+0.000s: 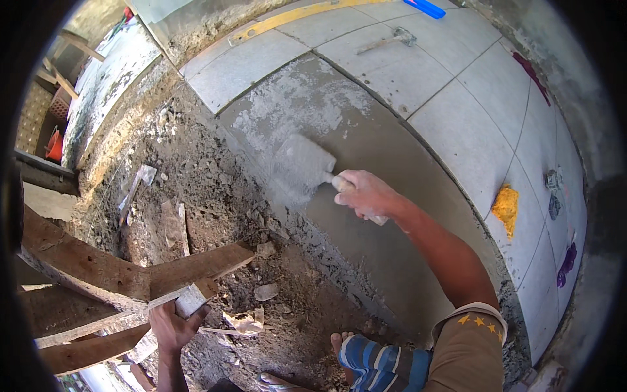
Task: Applying mortar and laying floor tiles to extend a tiled surface, using a rubber mallet for leveling.
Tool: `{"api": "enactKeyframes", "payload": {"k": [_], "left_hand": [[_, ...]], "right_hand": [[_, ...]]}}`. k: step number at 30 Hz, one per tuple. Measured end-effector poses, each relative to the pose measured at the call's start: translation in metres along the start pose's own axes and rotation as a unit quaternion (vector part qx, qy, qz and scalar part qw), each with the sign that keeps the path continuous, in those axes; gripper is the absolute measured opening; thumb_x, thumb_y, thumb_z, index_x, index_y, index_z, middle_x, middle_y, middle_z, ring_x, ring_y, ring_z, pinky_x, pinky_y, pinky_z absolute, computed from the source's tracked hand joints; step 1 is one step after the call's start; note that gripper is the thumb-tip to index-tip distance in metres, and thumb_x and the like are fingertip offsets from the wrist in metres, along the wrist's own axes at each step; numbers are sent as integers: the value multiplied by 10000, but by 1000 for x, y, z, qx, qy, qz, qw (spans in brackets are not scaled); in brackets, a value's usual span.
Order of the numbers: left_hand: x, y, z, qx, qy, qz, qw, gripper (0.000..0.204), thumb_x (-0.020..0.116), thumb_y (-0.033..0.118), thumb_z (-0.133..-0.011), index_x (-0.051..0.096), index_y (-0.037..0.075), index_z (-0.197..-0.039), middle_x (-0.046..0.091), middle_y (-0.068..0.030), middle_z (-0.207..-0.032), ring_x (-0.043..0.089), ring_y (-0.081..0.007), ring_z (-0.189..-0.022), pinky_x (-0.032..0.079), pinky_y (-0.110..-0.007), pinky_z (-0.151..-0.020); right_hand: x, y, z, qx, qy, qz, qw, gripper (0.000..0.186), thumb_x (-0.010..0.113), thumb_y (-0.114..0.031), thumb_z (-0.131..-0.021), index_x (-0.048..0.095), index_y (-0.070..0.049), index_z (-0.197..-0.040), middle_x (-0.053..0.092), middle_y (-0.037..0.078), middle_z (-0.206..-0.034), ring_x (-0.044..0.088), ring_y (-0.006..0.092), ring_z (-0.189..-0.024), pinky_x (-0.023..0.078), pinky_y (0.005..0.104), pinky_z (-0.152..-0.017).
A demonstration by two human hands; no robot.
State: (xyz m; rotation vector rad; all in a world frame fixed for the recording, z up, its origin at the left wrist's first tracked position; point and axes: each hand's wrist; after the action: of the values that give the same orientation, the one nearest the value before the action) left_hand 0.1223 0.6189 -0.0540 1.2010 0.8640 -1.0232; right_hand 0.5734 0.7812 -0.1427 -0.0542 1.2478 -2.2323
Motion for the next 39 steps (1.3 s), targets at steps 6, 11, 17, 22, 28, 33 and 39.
{"api": "enactKeyframes", "payload": {"k": [6, 11, 17, 22, 28, 33, 39], "left_hand": [[7, -6, 3, 12, 40, -39, 998, 613, 853, 606, -664, 711, 74, -933, 689, -133, -679, 691, -368, -627, 542, -452, -593], [9, -7, 1, 54, 72, -38, 995, 605, 863, 573, -669, 707, 59, -947, 691, -138, -693, 689, -372, -630, 537, -453, -587], [5, -2, 3, -14, 8, -15, 1000, 619, 873, 455, -657, 699, 5, -1045, 702, -221, -913, 677, -437, -831, 531, -497, -739], [6, -1, 4, -2, 40, -13, 999, 620, 875, 452, -663, 697, 6, -1056, 696, -222, -938, 663, -438, -872, 523, -502, -776], [4, 0, 6, -29, 2, -47, 998, 610, 865, 452, -676, 702, 15, -1070, 690, -225, -969, 649, -439, -907, 510, -510, -794], [12, -10, 4, 84, 128, -71, 986, 565, 863, 535, -676, 700, 44, -903, 673, -159, -727, 662, -400, -640, 530, -487, -622], [11, -17, 12, 87, 127, -69, 986, 706, 787, 628, -741, 650, 10, -1055, 683, -207, -836, 682, -411, -730, 540, -489, -625]], "right_hand": [[-47, 20, 16, 29, 153, -43, 987, 252, 673, -194, -904, 562, -34, -1065, 525, 13, -730, 507, 84, -496, 440, 275, -416], [-65, 36, 27, 38, 195, -65, 978, 222, 656, -171, -911, 568, -49, -1074, 526, 15, -739, 509, 91, -503, 445, 284, -427], [-49, 45, 38, 52, 195, -69, 977, 225, 650, -162, -919, 571, -51, -1099, 525, 8, -737, 514, 87, -514, 449, 282, -437], [-23, 42, 48, 30, 167, -70, 983, 239, 653, -176, -928, 570, -53, -1116, 535, 4, -739, 524, 82, -521, 449, 275, -441], [8, 38, 70, 41, 56, -44, 997, 281, 649, -179, -926, 562, -30, -1147, 528, -11, -717, 524, 79, -509, 446, 267, -438], [33, 57, 104, 38, 90, -44, 994, 286, 658, -166, -935, 565, -33, -1171, 523, -16, -723, 515, 66, -509, 453, 252, -443], [34, 58, 159, 73, 174, -84, 978, 258, 654, -163, -921, 556, -40, -1125, 517, -2, -699, 515, 89, -496, 443, 283, -421]]}}
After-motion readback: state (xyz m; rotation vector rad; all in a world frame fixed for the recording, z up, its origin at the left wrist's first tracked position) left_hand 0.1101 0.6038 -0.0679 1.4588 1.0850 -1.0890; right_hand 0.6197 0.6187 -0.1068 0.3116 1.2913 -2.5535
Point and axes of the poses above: each hand's wrist, its own z-axis away from the middle knuckle, its own x-axis out of the palm, y = z × x
